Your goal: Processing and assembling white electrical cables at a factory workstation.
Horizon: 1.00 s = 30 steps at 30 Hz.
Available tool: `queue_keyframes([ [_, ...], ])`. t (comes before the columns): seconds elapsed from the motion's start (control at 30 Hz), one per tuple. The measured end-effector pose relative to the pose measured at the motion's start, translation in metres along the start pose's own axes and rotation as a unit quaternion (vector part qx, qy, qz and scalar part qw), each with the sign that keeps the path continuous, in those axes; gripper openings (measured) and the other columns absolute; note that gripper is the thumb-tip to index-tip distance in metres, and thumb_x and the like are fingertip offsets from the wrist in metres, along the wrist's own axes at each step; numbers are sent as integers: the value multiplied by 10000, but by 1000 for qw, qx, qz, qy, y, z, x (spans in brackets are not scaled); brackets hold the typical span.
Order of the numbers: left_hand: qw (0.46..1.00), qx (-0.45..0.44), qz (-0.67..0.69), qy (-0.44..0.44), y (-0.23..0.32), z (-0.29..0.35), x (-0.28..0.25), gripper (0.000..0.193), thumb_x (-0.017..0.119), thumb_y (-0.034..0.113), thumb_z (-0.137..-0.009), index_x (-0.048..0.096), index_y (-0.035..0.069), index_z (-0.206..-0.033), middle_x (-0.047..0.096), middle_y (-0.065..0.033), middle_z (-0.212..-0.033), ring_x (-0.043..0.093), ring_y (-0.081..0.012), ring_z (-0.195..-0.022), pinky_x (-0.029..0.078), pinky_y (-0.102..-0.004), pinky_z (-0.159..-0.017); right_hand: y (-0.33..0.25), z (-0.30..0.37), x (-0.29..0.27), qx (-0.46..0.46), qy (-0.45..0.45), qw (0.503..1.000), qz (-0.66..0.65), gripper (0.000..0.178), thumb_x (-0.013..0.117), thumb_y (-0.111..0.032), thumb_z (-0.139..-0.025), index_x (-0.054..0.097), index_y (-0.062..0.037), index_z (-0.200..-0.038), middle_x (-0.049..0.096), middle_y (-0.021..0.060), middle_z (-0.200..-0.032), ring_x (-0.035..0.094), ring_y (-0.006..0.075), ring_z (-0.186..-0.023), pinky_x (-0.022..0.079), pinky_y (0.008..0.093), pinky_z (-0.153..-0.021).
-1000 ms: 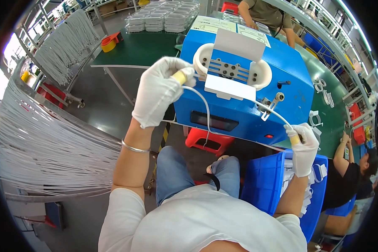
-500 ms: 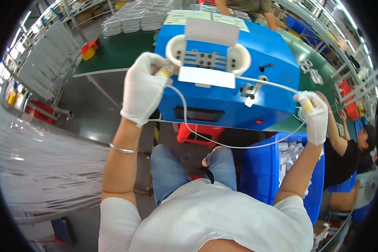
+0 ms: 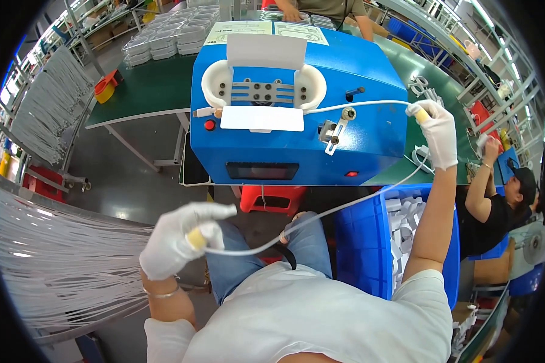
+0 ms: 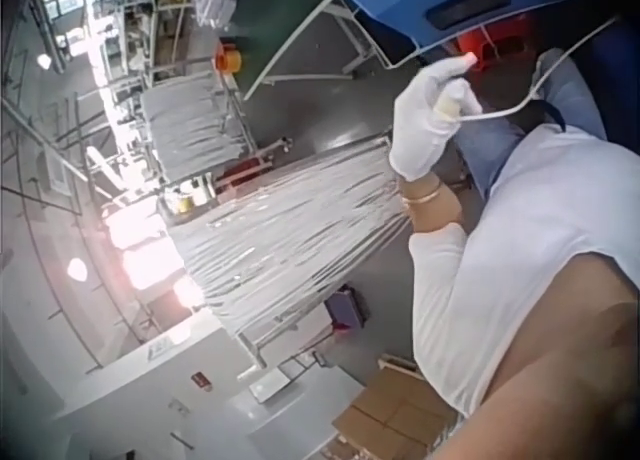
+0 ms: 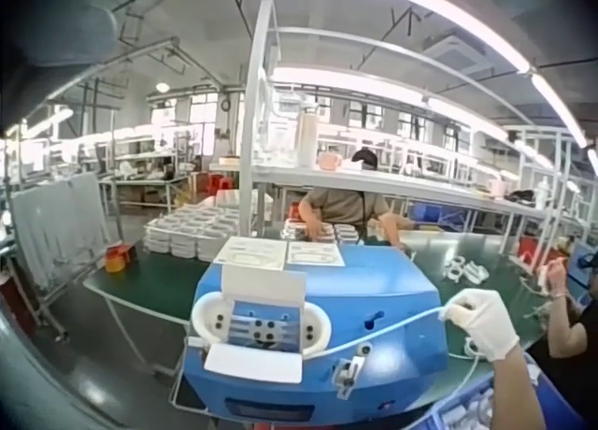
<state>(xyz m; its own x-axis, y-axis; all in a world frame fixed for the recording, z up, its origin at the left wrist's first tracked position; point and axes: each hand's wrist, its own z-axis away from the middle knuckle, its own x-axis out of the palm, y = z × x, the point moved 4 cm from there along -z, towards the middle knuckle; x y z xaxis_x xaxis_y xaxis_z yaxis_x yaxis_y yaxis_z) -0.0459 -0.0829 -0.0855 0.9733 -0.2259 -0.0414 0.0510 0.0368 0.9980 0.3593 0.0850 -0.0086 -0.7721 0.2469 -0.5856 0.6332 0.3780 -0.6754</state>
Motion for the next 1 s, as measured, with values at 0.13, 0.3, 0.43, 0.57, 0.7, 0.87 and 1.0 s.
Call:
queue_keyframes([
  [0.13, 991, -42, 80, -95, -27, 8, 22, 378, 578, 257, -931, 580, -56, -1142, 643, -90, -733, 550, -85, -589, 396, -183, -513, -2, 15, -5, 22, -7, 999, -33, 117, 598, -100, -870, 661, -23, -808, 628, -17, -772, 430, 19, -637, 323, 171, -574],
  [0.3, 968, -138, 91, -190, -66, -2, 70, 408, 571, 241, -932, 515, 7, -1261, 655, -88, -898, 439, -38, -547, 336, -171, -469, 11, 29, -22, 99, -12, 993, -59, 171, 608, -165, -894, 637, -24, -802, 543, -45, -662, 353, -9, -520, 226, 162, -457],
  [0.43, 959, -184, 69, -205, -86, -13, 103, 412, 551, 176, -925, 477, 38, -1306, 644, -84, -1044, 463, -58, -560, 389, -186, -488, 27, 40, -27, 146, -45, 982, -115, 203, 636, -192, -879, 615, -31, -758, 521, -48, -621, 341, -14, -473, 205, 163, -423],
  [0.57, 950, -191, 87, -231, -107, -14, 123, 452, 555, 174, -912, 448, 52, -1334, 592, -96, -1170, 516, -75, -698, 445, -207, -605, 22, 46, -27, 158, -37, 982, -97, 203, 650, -202, -867, 618, -32, -761, 520, -46, -613, 342, -9, -461, 209, 165, -416],
  [0.7, 950, -198, 80, -228, -118, -14, 129, 498, 565, 200, -906, 419, 54, -1359, 546, -103, -1237, 524, -89, -790, 460, -228, -671, 17, 48, -21, 176, -76, 978, -85, 204, 643, -192, -863, 606, -29, -745, 542, -27, -611, 357, -7, -460, 221, 161, -409],
  [0.87, 955, -170, 112, -216, -146, -6, 132, 527, 574, 195, -904, 394, 43, -1375, 541, -105, -1224, 557, -149, -954, 477, -266, -785, 23, 55, -19, 195, -63, 958, -202, 202, 650, -168, -846, 572, -21, -731, 534, 13, -579, 365, 18, -403, 236, 174, -360],
  [1.0, 951, -209, 98, -205, -158, -3, 138, 520, 589, 158, -897, 404, 33, -1366, 561, -107, -1190, 561, -160, -998, 471, -267, -819, 1, 64, 1, 229, -105, 942, -223, 229, 637, -171, -842, 549, -7, -709, 514, 20, -546, 393, 71, -320, 247, 199, -314],
])
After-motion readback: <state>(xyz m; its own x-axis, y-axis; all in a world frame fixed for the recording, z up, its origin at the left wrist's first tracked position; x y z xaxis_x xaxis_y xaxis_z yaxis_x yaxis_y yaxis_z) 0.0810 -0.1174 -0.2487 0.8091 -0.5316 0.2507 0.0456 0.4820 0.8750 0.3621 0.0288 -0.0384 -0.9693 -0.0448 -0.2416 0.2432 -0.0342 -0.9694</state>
